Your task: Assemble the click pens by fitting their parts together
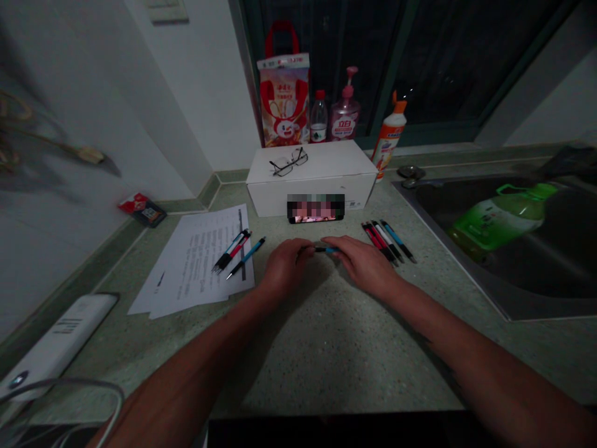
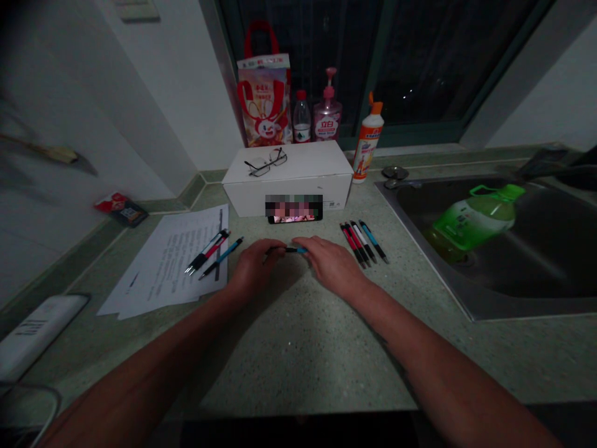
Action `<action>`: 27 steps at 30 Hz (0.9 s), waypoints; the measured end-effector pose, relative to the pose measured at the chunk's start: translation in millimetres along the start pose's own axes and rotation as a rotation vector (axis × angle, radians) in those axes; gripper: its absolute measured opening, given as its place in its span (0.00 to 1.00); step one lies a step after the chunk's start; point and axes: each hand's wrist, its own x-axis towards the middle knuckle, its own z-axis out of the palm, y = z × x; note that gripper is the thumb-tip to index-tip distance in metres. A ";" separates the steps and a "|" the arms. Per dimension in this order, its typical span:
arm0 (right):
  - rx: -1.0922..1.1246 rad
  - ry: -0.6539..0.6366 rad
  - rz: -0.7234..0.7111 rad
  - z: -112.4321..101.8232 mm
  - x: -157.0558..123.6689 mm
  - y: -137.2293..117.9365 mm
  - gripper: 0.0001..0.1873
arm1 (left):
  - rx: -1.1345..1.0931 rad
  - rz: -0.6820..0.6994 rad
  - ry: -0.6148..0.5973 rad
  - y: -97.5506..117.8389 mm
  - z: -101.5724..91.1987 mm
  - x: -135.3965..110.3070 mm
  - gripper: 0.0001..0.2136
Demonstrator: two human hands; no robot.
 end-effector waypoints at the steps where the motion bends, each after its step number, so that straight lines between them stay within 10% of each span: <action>1: 0.008 0.000 0.006 1.4 -0.3 0.8 0.23 | -0.011 -0.021 -0.021 0.5 -0.1 0.0 0.09; 9: 0.180 0.005 0.035 2.9 -0.3 3.1 0.19 | -0.070 0.100 0.052 -4.8 0.8 -0.2 0.06; 16: 0.164 0.031 0.065 2.8 0.6 1.0 0.18 | -0.240 -0.123 0.021 -2.2 0.3 0.8 0.05; 27: 0.162 0.021 0.065 3.2 0.6 2.4 0.18 | -0.384 -0.102 0.043 -4.0 2.0 2.4 0.03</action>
